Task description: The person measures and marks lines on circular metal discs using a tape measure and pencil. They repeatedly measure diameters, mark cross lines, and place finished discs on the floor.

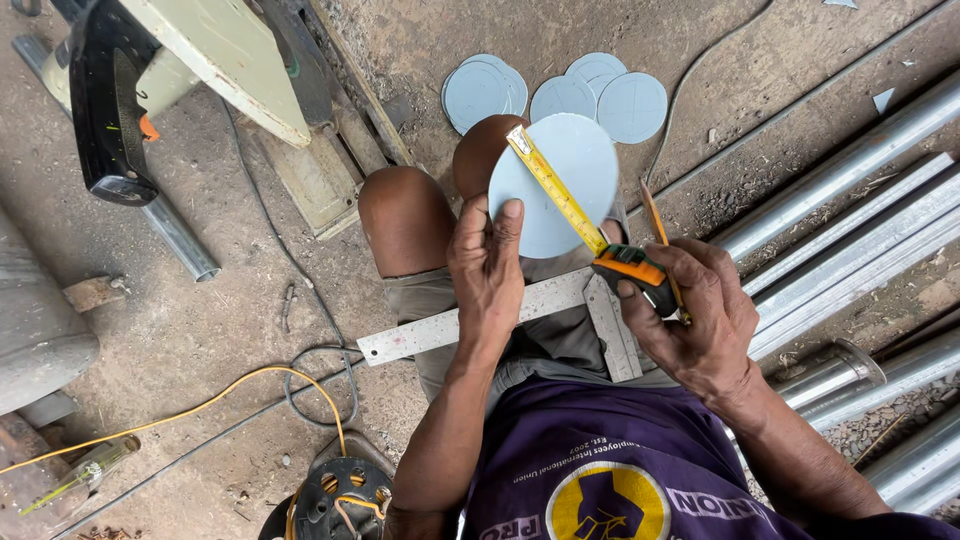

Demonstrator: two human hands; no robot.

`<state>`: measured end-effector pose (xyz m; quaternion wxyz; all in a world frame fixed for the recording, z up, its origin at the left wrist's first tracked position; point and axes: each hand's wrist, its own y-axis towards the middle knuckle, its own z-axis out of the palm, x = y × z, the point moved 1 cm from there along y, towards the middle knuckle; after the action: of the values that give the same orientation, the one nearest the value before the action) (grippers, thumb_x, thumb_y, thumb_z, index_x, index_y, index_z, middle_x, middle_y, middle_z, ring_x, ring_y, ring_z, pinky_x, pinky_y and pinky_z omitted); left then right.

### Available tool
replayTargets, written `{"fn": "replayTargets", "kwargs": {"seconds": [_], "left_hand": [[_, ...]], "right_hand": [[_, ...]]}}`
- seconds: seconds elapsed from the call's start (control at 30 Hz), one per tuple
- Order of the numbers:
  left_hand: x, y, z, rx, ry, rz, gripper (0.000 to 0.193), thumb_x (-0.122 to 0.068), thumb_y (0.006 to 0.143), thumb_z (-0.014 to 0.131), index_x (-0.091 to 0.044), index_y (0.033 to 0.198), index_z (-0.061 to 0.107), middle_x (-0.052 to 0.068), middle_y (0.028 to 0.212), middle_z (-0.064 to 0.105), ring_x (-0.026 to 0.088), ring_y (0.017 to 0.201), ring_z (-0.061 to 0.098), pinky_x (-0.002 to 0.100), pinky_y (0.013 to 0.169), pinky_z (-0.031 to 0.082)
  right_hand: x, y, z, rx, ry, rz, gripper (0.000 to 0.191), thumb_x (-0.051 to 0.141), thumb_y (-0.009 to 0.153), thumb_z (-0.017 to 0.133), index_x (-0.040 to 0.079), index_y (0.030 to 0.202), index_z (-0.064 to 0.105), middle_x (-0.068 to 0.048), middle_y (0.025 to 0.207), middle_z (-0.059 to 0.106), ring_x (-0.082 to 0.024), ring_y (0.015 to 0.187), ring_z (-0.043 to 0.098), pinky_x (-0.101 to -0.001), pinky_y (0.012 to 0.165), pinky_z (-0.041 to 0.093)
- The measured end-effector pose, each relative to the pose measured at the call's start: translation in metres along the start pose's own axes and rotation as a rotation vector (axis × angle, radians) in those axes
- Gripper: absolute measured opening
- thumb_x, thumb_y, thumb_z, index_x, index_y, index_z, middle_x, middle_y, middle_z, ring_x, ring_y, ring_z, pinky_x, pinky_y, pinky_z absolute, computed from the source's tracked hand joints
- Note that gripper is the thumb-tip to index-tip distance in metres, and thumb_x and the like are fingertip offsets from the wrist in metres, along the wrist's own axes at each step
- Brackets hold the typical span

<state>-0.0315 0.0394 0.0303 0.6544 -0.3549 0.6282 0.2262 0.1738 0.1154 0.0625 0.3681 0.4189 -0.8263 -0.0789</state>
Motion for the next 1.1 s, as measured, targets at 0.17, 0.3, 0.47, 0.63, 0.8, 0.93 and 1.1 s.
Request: {"fn": "replayTargets", "kwargs": {"seconds": [0.17, 0.3, 0.47, 0.63, 0.8, 0.93, 1.1], "left_hand": [[0.013, -0.002, -0.008, -0.061, 0.091, -0.127, 0.047, -0.054, 0.103, 0.059, -0.010, 0.109, 0.073, 0.006, 0.091, 0.068, 0.017, 0.087, 0.064, 0.036, 0.074, 0.060], [0.019, 0.016, -0.019, -0.106, -0.535, -0.426, 0.070, -0.062, 0.085, 0.068, -0.006, 0.126, 0.061, 0.010, 0.125, 0.065, 0.021, 0.121, 0.064, 0.041, 0.100, 0.061], [0.019, 0.024, -0.034, -0.109, -0.622, -0.556, 0.098, -0.074, 0.073, 0.069, -0.005, 0.141, 0.050, 0.013, 0.144, 0.056, 0.021, 0.136, 0.055, 0.036, 0.103, 0.059], [0.020, 0.025, -0.037, -0.052, -0.657, -0.480, 0.061, -0.038, 0.084, 0.080, -0.004, 0.130, 0.060, 0.008, 0.126, 0.065, 0.016, 0.120, 0.064, 0.032, 0.097, 0.061], [0.026, 0.022, -0.034, -0.010, -0.801, -0.422, 0.035, -0.013, 0.093, 0.080, -0.003, 0.123, 0.066, 0.007, 0.115, 0.070, 0.013, 0.106, 0.067, 0.023, 0.082, 0.053], [0.030, 0.022, -0.032, -0.071, -0.890, -0.400, 0.036, -0.021, 0.093, 0.080, -0.003, 0.121, 0.065, 0.007, 0.117, 0.070, 0.013, 0.109, 0.069, 0.027, 0.095, 0.060], [0.025, 0.022, -0.034, -0.132, -0.786, -0.438, 0.051, -0.038, 0.092, 0.074, -0.005, 0.130, 0.063, 0.009, 0.125, 0.067, 0.013, 0.112, 0.066, 0.023, 0.084, 0.054]], "right_hand": [[-0.009, -0.002, 0.002, -0.127, 0.147, 0.102, 0.036, 0.026, 0.098, 0.080, -0.001, 0.117, 0.065, -0.014, 0.109, 0.069, -0.018, 0.082, 0.071, -0.0279, 0.064, 0.062], [-0.021, 0.000, -0.008, -0.194, 0.353, 0.280, 0.037, 0.031, 0.105, 0.079, -0.001, 0.119, 0.066, -0.009, 0.108, 0.069, -0.015, 0.088, 0.070, -0.0241, 0.074, 0.061], [-0.023, 0.000, -0.019, -0.244, 0.479, 0.457, 0.051, 0.040, 0.103, 0.081, -0.002, 0.125, 0.063, -0.003, 0.114, 0.065, -0.009, 0.099, 0.065, -0.0194, 0.092, 0.055], [-0.030, -0.009, -0.016, -0.198, 0.428, 0.459, 0.049, 0.036, 0.106, 0.081, -0.004, 0.128, 0.063, -0.004, 0.113, 0.065, -0.009, 0.099, 0.063, -0.0188, 0.096, 0.055], [-0.037, -0.019, -0.015, -0.174, 0.380, 0.467, 0.047, 0.038, 0.109, 0.082, -0.002, 0.127, 0.064, -0.005, 0.115, 0.067, -0.009, 0.100, 0.064, -0.0191, 0.095, 0.055], [-0.039, -0.021, -0.015, -0.165, 0.364, 0.455, 0.045, 0.036, 0.108, 0.079, -0.002, 0.126, 0.064, -0.005, 0.115, 0.067, -0.009, 0.100, 0.064, -0.0198, 0.095, 0.055], [-0.042, -0.025, -0.015, -0.129, 0.226, 0.380, 0.043, 0.037, 0.109, 0.078, -0.001, 0.123, 0.064, -0.006, 0.110, 0.065, -0.012, 0.097, 0.065, -0.0231, 0.089, 0.056]]}}
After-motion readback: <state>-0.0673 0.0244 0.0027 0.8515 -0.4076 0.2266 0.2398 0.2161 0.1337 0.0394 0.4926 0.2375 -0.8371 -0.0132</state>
